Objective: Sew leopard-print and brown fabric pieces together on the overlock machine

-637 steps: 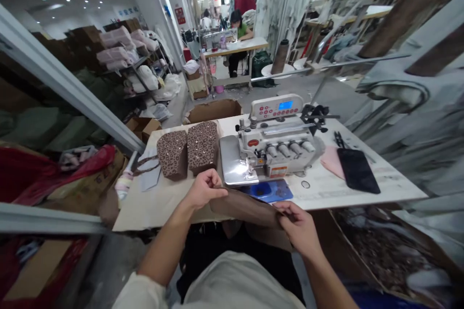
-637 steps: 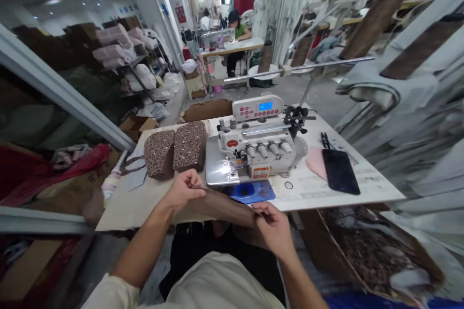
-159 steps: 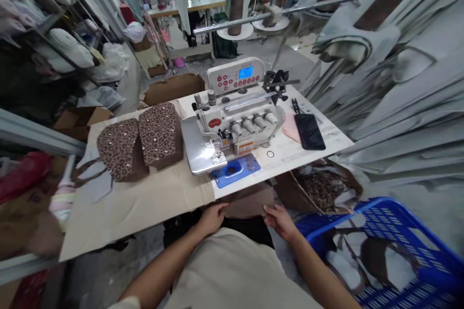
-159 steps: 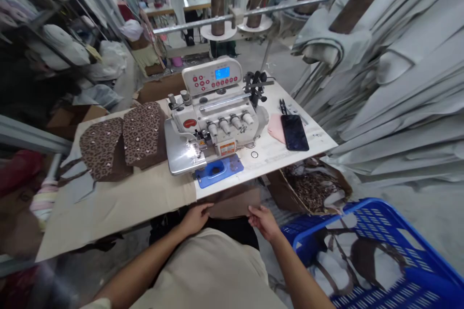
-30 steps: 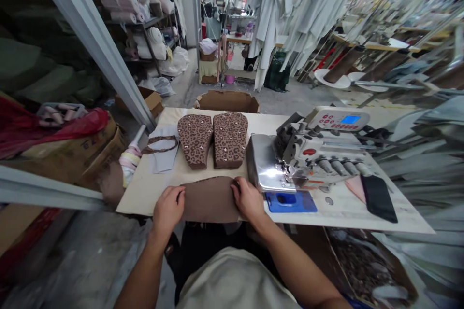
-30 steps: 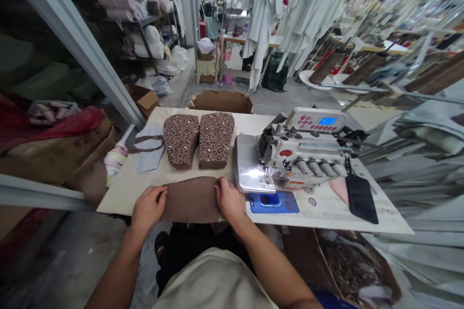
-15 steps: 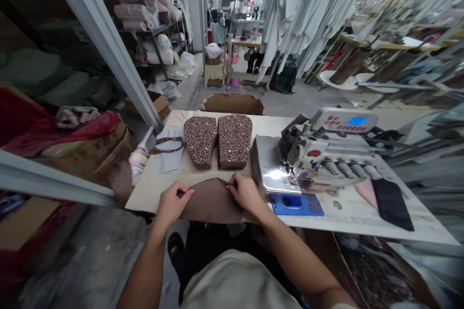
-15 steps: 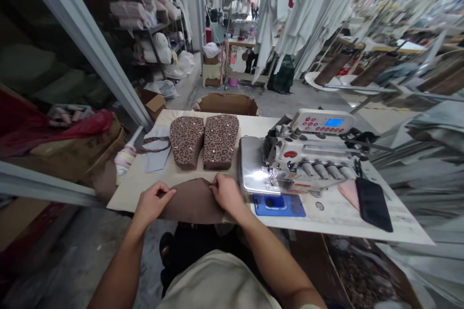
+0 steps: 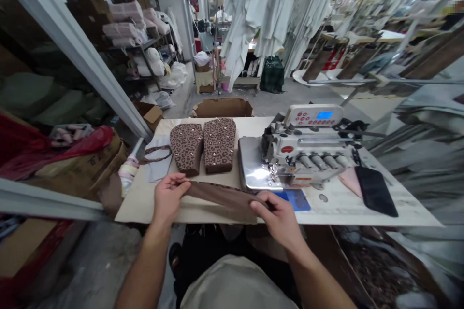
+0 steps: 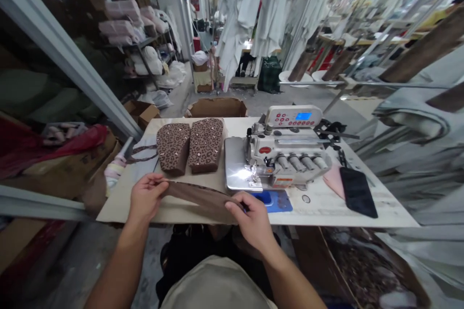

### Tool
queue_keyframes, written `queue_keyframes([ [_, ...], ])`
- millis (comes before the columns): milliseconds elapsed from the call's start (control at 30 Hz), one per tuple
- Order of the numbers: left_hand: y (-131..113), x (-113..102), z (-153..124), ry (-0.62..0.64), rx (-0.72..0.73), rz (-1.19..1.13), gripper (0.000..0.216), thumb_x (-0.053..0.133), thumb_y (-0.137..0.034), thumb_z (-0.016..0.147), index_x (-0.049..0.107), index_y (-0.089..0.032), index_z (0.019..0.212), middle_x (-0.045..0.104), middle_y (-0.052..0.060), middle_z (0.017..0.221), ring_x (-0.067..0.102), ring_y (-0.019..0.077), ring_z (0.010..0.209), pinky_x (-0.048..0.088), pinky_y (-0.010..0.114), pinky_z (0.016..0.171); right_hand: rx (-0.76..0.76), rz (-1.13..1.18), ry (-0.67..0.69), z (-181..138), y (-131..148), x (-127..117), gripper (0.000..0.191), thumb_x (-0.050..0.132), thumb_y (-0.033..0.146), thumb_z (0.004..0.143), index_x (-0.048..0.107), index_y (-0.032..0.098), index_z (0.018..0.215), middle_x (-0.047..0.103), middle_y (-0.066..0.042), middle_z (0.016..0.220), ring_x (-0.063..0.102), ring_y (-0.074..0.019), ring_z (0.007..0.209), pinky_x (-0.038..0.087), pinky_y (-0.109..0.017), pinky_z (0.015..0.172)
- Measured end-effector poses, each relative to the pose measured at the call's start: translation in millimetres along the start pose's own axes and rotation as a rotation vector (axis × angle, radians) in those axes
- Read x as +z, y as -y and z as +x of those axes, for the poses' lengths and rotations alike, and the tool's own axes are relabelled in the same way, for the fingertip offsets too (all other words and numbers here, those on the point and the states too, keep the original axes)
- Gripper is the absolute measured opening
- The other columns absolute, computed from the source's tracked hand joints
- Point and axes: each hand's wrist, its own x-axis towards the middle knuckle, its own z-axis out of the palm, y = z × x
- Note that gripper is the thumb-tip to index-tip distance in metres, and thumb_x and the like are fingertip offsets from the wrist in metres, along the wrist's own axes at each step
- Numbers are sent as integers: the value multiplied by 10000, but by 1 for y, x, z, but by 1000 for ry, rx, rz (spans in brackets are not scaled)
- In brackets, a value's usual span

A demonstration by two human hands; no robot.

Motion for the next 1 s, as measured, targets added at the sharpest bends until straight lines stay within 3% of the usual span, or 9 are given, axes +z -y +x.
queue_keyframes([
  [167,-4,44,-9,145,4,34,422,909,-315,539,667,-161,847,733,18,741,673,141,692,542,256,682,42,-20,-168,-17,-24,-34,316,725,486,852,671,212,704,682,-32,747,610,-194,707,510,-274,667],
  [333,-5,82,-18,261,3,22,381,914,-257,528,637,-166,774,710,-3,707,644,121,657,528,235,657,75,-16,-250,-30,-49,-64,285,772,475,814,711,212,722,727,-41,783,656,-209,741,547,-284,704],
  [567,-9,121,-27,425,1,74,418,939,-258,524,602,-175,757,653,-31,688,617,116,655,527,238,659,154,41,-389,-44,-70,-84,253,791,453,764,735,206,747,729,-24,740,662,-208,724,556,-286,699],
  [700,-11,131,-28,571,-57,88,424,929,-251,542,586,-173,778,614,-37,702,590,104,668,507,224,662,161,81,-436,-46,-73,-87,229,782,424,752,725,203,737,722,-31,739,653,-206,719,550,-291,692],
  [900,-27,127,-27,966,-152,257,484,841,-166,597,664,-166,1048,620,-14,839,518,75,661,431,197,625,96,53,-469,-45,-74,-105,201,761,406,768,710,213,744,706,-29,742,637,-203,722,529,-293,685],
  [1000,-33,125,-25,1080,-147,416,363,765,-163,624,705,-153,983,610,-22,766,474,79,617,377,207,591,43,17,-399,-44,-72,-116,190,749,399,786,698,223,737,699,-32,752,638,-205,730,527,-300,697],
])
